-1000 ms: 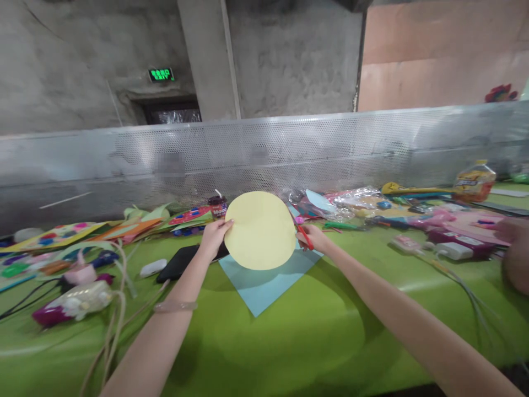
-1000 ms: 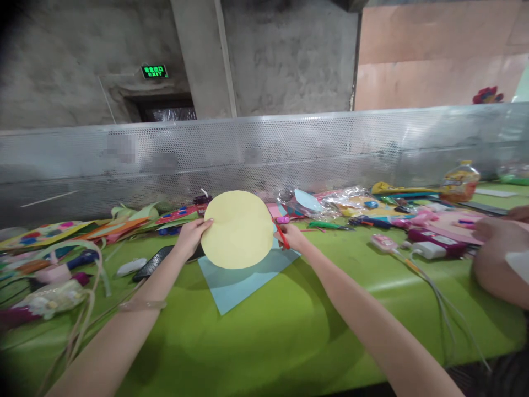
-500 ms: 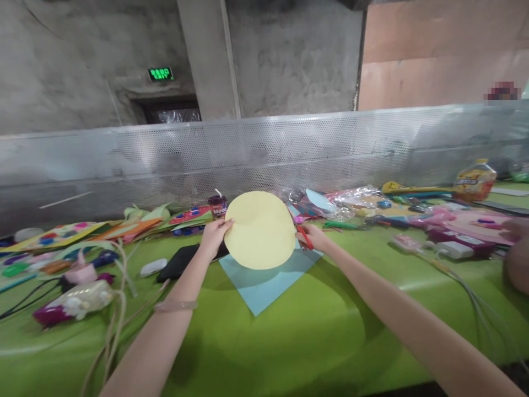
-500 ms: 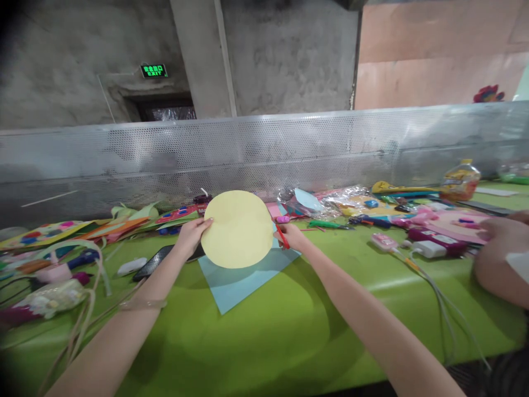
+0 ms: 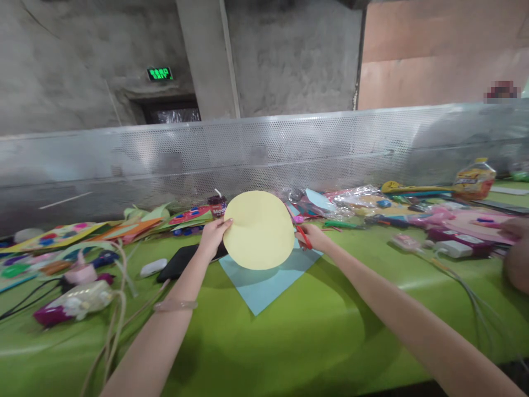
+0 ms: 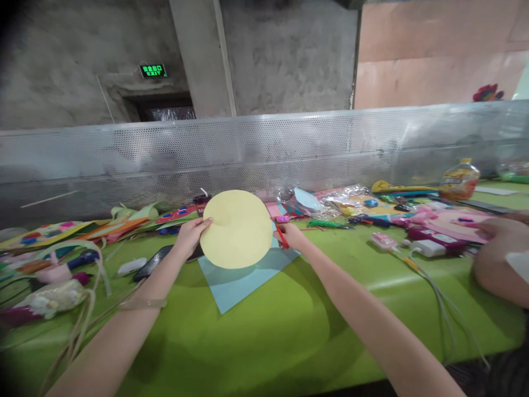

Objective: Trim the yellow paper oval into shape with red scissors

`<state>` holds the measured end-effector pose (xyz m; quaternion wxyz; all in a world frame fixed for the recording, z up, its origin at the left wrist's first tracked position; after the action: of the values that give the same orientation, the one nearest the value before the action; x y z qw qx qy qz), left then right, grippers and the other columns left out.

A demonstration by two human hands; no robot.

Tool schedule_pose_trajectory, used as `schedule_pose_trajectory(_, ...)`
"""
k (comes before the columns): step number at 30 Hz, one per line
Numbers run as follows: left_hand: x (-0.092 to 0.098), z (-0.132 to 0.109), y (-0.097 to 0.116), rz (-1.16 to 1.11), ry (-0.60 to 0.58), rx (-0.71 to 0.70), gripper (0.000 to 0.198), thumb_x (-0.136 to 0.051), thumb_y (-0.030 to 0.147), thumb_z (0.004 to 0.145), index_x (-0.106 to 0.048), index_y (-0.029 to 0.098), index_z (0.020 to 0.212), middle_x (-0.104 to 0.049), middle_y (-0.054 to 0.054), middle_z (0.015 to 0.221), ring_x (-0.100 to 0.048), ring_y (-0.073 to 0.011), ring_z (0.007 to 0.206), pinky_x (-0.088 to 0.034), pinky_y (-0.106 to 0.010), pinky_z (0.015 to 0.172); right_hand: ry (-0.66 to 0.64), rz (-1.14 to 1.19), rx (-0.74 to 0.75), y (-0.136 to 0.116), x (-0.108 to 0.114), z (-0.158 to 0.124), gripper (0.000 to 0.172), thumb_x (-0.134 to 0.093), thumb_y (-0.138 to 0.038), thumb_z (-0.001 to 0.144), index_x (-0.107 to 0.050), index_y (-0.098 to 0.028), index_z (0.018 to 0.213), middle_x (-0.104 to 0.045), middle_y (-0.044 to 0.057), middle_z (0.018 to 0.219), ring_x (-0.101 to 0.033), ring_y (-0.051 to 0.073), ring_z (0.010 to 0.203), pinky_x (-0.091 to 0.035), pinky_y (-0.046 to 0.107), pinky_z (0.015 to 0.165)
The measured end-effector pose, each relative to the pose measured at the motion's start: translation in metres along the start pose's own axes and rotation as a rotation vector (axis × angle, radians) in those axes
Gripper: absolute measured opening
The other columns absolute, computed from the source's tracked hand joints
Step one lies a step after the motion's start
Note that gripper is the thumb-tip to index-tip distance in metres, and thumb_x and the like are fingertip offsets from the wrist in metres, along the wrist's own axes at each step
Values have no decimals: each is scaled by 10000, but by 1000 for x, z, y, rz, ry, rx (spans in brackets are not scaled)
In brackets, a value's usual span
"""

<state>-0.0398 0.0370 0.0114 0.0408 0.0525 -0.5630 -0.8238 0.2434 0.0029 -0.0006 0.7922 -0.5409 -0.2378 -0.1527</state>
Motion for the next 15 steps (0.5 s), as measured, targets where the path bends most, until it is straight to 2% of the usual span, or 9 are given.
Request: schedule_pose_trajectory(15, -1, 1, -4, 6, -28, 18, 331, -648, 377, 547, -646, 117, 752, -661, -73, 707, -590, -182, 602, -462, -301, 591, -11, 32, 7, -7, 2, -3, 96, -429, -191, 672, -453, -148, 590, -531, -18, 466, -477, 68, 380, -374, 149, 347)
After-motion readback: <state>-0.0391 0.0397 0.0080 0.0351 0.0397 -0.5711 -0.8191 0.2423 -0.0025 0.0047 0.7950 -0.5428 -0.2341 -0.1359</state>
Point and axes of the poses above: each hand's wrist, its own z-axis towards the middle knuckle, its own x-axis out of the back of the hand, y = z × x, the point moved 3 cm from there along z, towards the middle knuckle
